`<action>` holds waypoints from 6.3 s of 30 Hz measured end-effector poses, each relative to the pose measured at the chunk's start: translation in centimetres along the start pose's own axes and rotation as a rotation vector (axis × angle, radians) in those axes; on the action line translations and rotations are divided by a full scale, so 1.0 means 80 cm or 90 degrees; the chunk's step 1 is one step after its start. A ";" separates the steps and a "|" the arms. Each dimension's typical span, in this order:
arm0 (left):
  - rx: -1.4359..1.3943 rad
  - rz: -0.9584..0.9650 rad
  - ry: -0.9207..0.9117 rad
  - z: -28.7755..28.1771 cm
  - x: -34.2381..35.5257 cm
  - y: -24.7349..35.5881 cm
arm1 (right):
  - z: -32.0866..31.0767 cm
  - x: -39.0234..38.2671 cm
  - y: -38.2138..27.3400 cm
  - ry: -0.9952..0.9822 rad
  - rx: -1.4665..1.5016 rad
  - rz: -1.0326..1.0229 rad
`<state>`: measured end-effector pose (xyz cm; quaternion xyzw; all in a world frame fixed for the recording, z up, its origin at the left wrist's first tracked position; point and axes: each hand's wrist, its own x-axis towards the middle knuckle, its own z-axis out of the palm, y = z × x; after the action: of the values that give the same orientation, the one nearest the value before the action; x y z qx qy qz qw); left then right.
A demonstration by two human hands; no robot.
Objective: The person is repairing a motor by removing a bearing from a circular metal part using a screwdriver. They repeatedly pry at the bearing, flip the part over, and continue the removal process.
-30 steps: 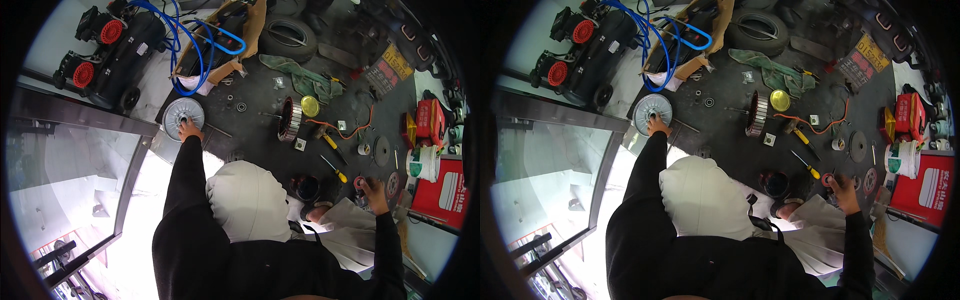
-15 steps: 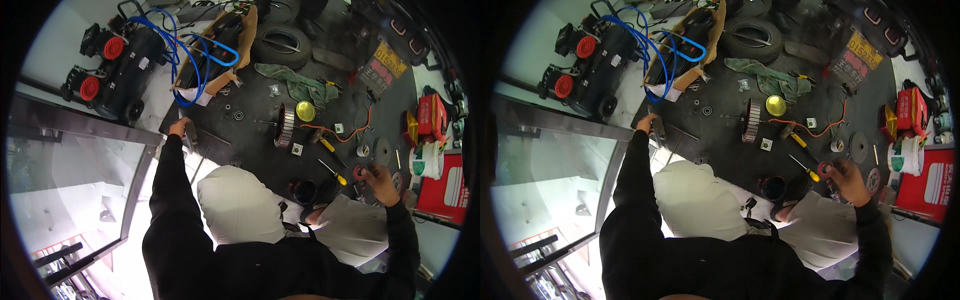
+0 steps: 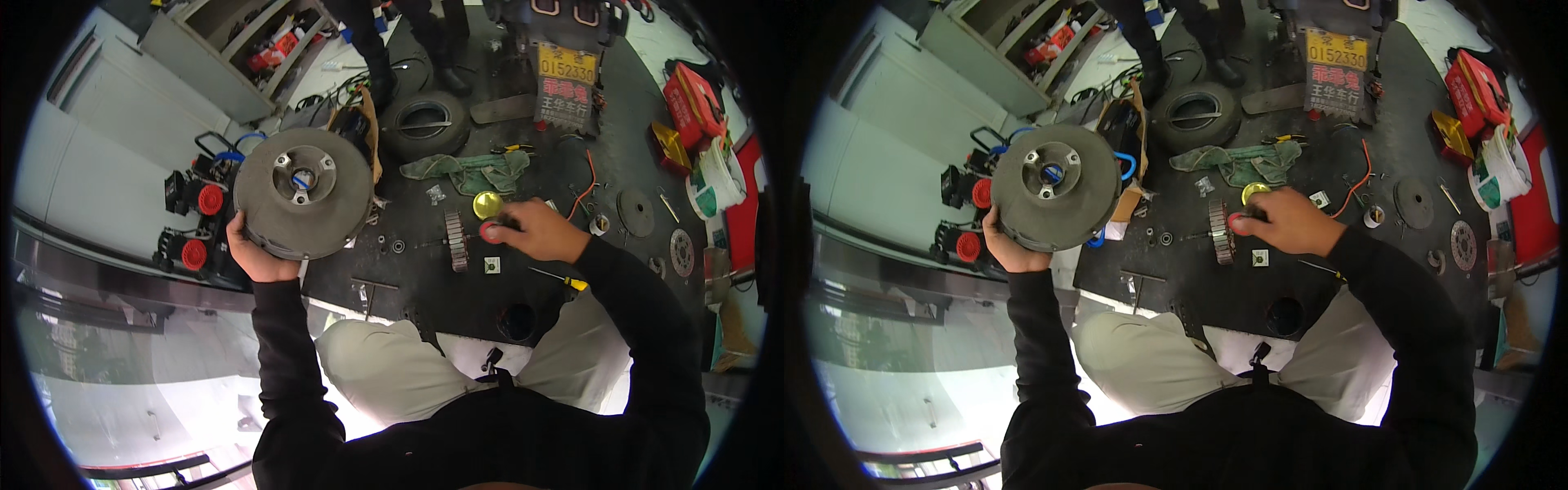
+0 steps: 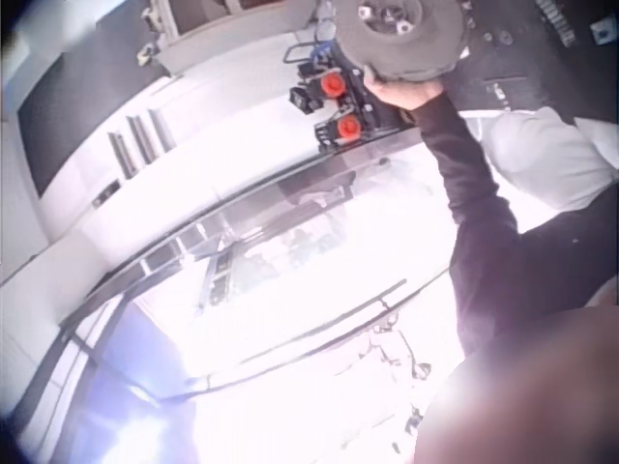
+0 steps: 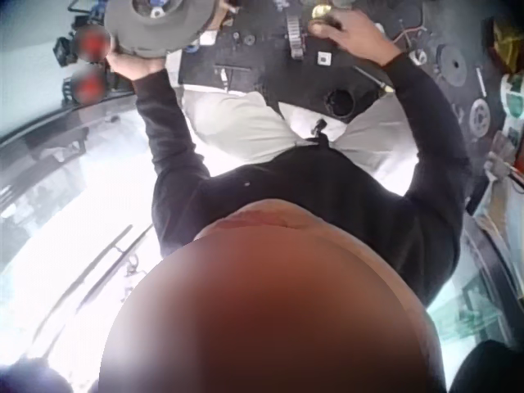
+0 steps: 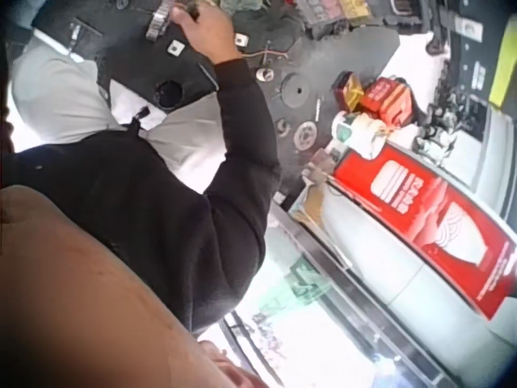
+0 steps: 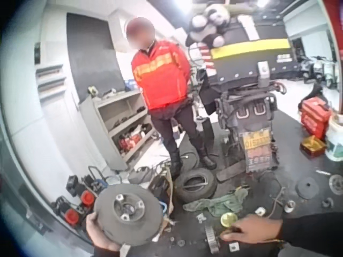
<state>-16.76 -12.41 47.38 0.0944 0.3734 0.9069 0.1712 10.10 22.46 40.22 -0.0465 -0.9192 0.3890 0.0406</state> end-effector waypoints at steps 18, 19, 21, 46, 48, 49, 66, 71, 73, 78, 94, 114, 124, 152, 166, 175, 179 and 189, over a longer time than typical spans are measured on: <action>-0.104 -0.144 -0.159 0.110 -0.092 -0.094 | -0.011 -0.071 0.003 -0.190 -0.136 -0.036; -0.127 -0.154 -0.188 0.107 -0.092 -0.097 | -0.014 -0.073 0.005 -0.192 -0.151 -0.038; -0.061 -0.107 -0.160 0.100 -0.088 -0.101 | -0.019 -0.075 0.007 -0.185 -0.198 -0.047; 1.037 0.653 -0.595 0.125 -0.115 -0.143 | -0.009 -0.067 0.012 -0.207 -0.123 -0.020; 1.034 0.635 -0.579 0.120 -0.115 -0.149 | -0.008 -0.067 0.011 -0.211 -0.126 -0.019; 1.046 0.629 -0.572 0.118 -0.115 -0.151 | -0.008 -0.068 0.010 -0.213 -0.129 -0.018; 1.117 0.426 -0.312 0.032 -0.021 -0.180 | -0.063 -0.063 0.035 0.045 -0.170 0.077; 0.922 -0.183 -0.186 -0.112 0.099 -0.168 | -0.117 -0.073 0.066 0.458 0.184 0.138; 1.189 -0.295 -0.362 -0.196 0.127 -0.161 | -0.132 -0.088 0.077 0.504 0.375 0.178; 1.445 -0.393 -0.760 -0.432 0.134 -0.198 | -0.176 -0.139 0.110 0.547 0.871 0.109; 1.468 -0.343 0.214 -0.525 0.015 -0.327 | -0.240 -0.309 0.209 0.929 0.773 0.142; 1.365 -0.143 -0.617 -0.328 0.134 0.090 | -0.075 -0.291 0.675 0.313 -0.099 0.922; 1.002 -0.871 0.394 -0.337 -0.015 0.024 | -0.105 -0.251 0.762 0.351 -0.121 0.934; 0.581 -0.198 -0.399 0.164 -0.021 -0.232 | -0.257 -0.171 0.281 0.288 1.122 -0.117; -0.018 -0.339 -0.179 0.210 -0.143 -0.168 | -0.099 -0.072 0.060 0.231 0.970 0.086; 0.070 -0.266 -0.023 0.116 -0.142 -0.174 | -0.082 -0.035 0.078 0.329 0.503 0.083; 0.092 -0.284 -0.028 0.109 -0.136 -0.183 | -0.037 -0.030 0.008 0.252 0.258 -0.056; 0.176 -0.263 -0.057 0.118 -0.153 -0.193 | 0.015 0.016 0.002 0.200 0.062 -0.266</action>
<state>1.10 -0.77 42.49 0.0790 0.4971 0.7879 0.3547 8.74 21.84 39.34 0.0862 -0.8714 0.4042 0.2642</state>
